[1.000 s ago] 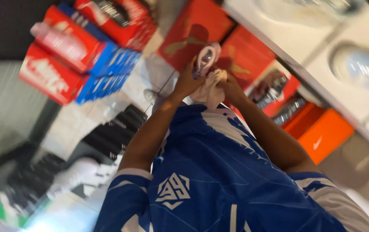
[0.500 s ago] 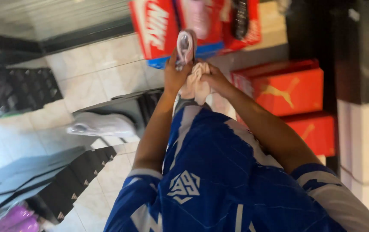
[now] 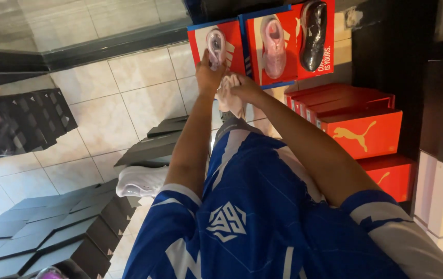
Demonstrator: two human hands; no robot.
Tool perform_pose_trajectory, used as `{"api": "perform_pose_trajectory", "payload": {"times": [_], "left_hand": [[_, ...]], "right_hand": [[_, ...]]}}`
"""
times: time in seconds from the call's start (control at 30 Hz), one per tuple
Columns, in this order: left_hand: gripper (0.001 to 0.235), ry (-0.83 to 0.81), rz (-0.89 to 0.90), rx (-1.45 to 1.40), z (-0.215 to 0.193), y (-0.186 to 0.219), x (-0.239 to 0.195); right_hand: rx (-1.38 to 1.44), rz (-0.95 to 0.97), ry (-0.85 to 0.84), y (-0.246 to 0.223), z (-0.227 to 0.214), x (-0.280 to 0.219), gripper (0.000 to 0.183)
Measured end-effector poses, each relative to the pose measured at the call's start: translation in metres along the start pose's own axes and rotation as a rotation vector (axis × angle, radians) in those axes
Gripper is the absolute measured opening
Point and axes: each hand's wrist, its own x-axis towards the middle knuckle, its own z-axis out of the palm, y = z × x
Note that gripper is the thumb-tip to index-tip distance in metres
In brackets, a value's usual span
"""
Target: Wiping down shoe boxes and shoes with a cloth to clean them
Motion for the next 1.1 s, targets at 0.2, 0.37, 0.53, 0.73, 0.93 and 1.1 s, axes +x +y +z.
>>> {"api": "perform_pose_trajectory", "payload": {"times": [0.2,0.37,0.53,0.73,0.93,1.1], "left_hand": [[0.085,-0.01,-0.019,-0.083,0.016,-0.02,-0.006],[0.067,0.19,0.087,-0.191,-0.027,0.019,-0.043],[0.06,-0.114,0.053,-0.776,-0.065,0.075,-0.141],[0.068,-0.411,-0.019,-0.83,-0.057,0.113,-0.252],[0.045,0.151,-0.136,-0.894,0.034,0.088,-0.338],[0.055,0.267,0.055,-0.641,-0.012,0.117,-0.43]], "right_hand": [[0.02,-0.078,0.011,0.021,-0.001,0.008,0.056],[0.106,-0.282,0.056,0.031,-0.007,-0.04,0.068],[0.208,-0.362,-0.049,0.038,-0.028,-0.097,0.071],[0.176,-0.54,-0.156,0.075,-0.055,-0.146,0.079],[0.287,-0.633,-0.304,0.11,-0.032,-0.209,0.094],[0.348,-0.436,-0.412,0.157,0.001,-0.25,0.041]]}}
